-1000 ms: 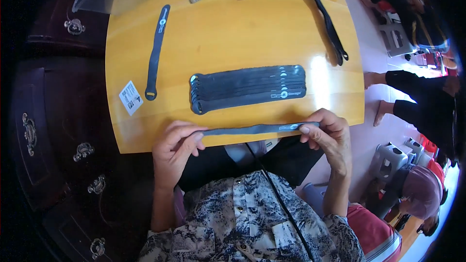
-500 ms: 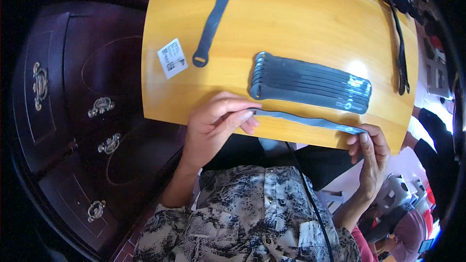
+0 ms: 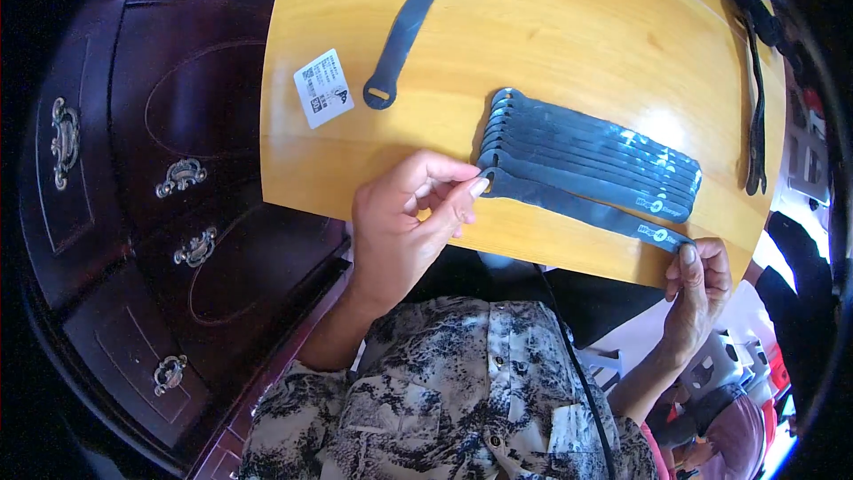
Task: Sorting and organizing black flexible straps into piles and a plastic container.
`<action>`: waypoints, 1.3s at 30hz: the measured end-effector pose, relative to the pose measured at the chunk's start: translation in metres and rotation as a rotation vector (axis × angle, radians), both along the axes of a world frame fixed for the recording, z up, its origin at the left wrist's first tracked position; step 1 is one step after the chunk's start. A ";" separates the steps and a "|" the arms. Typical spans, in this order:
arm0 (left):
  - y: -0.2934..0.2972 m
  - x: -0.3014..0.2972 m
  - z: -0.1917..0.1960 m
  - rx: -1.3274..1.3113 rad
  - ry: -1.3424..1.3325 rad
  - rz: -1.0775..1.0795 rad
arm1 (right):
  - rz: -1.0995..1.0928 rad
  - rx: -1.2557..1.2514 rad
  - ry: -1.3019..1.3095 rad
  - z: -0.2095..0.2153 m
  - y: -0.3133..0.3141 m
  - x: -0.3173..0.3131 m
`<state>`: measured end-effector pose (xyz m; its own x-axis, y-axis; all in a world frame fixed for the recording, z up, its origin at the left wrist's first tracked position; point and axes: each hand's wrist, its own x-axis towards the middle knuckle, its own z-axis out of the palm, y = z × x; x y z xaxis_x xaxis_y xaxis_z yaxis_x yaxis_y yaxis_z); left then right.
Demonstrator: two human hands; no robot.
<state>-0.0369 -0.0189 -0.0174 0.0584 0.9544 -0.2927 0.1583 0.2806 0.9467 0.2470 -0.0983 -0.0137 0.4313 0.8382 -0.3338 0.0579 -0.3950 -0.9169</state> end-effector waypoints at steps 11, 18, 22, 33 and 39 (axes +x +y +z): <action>0.002 0.003 -0.003 0.020 0.066 -0.044 | -0.066 -0.058 0.022 0.001 0.006 -0.002; 0.003 0.001 -0.005 0.051 0.073 -0.056 | -0.060 -0.055 0.020 0.001 0.008 -0.006; 0.004 0.003 -0.004 0.028 0.078 -0.043 | -0.067 -0.047 0.004 0.001 0.010 -0.008; 0.007 0.002 -0.004 0.005 0.125 -0.082 | -0.079 -0.065 -0.010 0.001 0.011 -0.008; 0.008 0.003 -0.002 -0.037 0.126 -0.069 | -0.081 -0.062 -0.006 0.000 0.011 -0.008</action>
